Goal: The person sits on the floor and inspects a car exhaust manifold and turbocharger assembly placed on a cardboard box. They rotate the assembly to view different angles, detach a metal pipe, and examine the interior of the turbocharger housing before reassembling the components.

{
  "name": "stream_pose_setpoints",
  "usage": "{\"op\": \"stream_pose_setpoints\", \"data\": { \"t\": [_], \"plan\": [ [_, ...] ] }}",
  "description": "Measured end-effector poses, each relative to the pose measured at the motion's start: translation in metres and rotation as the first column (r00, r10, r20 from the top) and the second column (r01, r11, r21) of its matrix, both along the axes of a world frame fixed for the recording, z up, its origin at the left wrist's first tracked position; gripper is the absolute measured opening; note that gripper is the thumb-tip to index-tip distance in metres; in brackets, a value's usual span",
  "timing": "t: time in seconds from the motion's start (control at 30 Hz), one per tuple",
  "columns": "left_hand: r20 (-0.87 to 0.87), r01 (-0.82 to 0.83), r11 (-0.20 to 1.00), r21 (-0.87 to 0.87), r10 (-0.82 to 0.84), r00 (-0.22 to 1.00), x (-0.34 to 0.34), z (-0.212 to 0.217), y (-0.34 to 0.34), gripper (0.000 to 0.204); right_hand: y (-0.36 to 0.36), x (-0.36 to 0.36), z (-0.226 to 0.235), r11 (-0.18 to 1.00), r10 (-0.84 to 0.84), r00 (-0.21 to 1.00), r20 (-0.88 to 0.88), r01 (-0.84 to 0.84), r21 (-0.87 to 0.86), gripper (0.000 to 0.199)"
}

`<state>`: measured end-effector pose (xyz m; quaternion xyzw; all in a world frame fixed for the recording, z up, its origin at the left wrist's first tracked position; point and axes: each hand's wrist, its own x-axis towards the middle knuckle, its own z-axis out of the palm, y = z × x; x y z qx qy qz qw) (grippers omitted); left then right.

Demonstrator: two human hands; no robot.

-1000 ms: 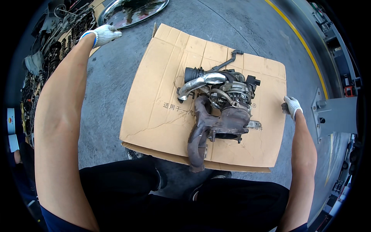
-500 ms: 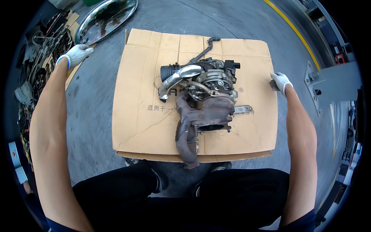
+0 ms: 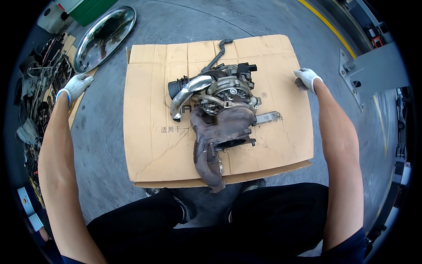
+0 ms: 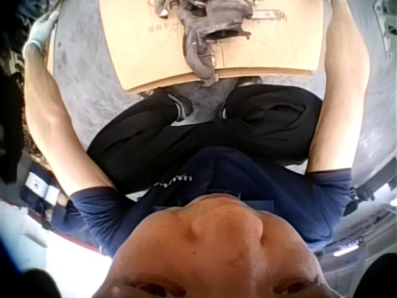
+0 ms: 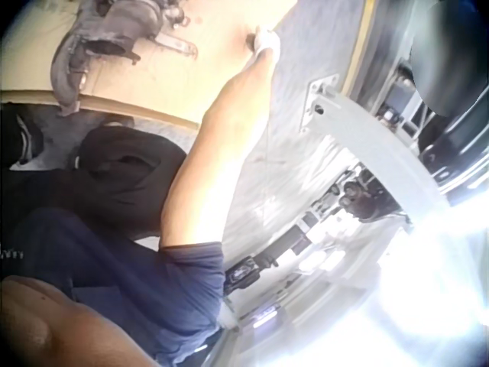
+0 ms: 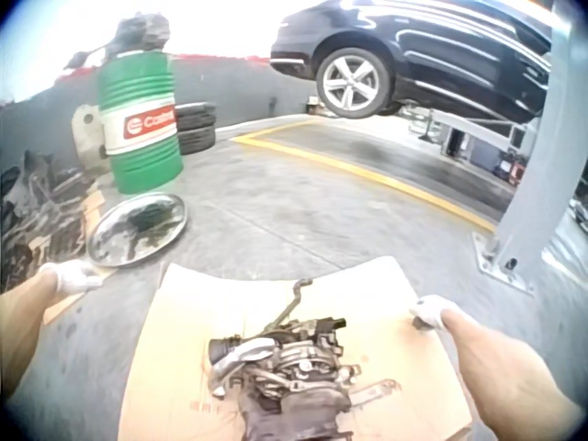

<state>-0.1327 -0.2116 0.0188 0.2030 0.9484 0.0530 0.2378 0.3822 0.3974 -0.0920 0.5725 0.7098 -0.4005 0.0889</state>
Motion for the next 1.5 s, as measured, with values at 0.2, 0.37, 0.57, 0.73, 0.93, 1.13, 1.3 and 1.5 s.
{"op": "stream_pose_setpoints", "data": {
  "t": [0.2, 0.37, 0.57, 0.73, 0.93, 1.13, 1.3, 1.5],
  "plan": [
    [-0.009, -0.006, 1.000, -0.030, 0.006, 1.000, 0.001, -0.002, 0.000, 0.051, -0.002, -0.001, 0.003, 0.999, 0.042, 0.999, 0.023, -0.042, -0.003, 0.039],
    [0.002, -0.010, 1.000, -0.016, 0.010, 1.000, 0.001, -0.002, -0.001, 0.051, -0.010, -0.004, 0.009, 0.995, 0.042, 0.996, 0.080, -0.034, -0.095, 0.036],
    [0.017, -0.017, 1.000, -0.007, 0.018, 1.000, 0.000, -0.003, -0.001, 0.050, -0.008, -0.004, 0.004, 0.993, 0.054, 0.996, 0.074, -0.046, -0.107, 0.036],
    [0.034, -0.016, 1.000, -0.019, 0.017, 0.999, -0.001, -0.003, -0.002, 0.051, -0.008, -0.003, 0.002, 0.994, 0.058, 0.995, 0.075, -0.051, -0.095, 0.037],
    [0.015, -0.002, 1.000, -0.022, 0.002, 1.000, -0.002, -0.008, -0.002, 0.053, -0.006, 0.002, 0.000, 0.994, 0.064, 0.996, 0.062, -0.058, -0.088, 0.037],
    [0.009, 0.019, 1.000, -0.013, -0.019, 1.000, -0.007, -0.014, -0.006, 0.054, -0.005, 0.003, -0.003, 0.995, 0.071, 0.994, 0.080, -0.064, -0.081, 0.034],
    [0.038, -0.008, 1.000, -0.009, 0.008, 0.999, -0.003, -0.013, -0.002, 0.056, -0.003, 0.005, -0.003, 0.994, 0.062, 0.995, 0.076, -0.055, -0.093, 0.037],
    [0.014, -0.003, 1.000, -0.018, 0.003, 1.000, -0.010, -0.015, -0.007, 0.058, -0.003, 0.004, -0.001, 0.996, 0.054, 0.997, 0.049, -0.050, -0.076, 0.034]
  ]
}}
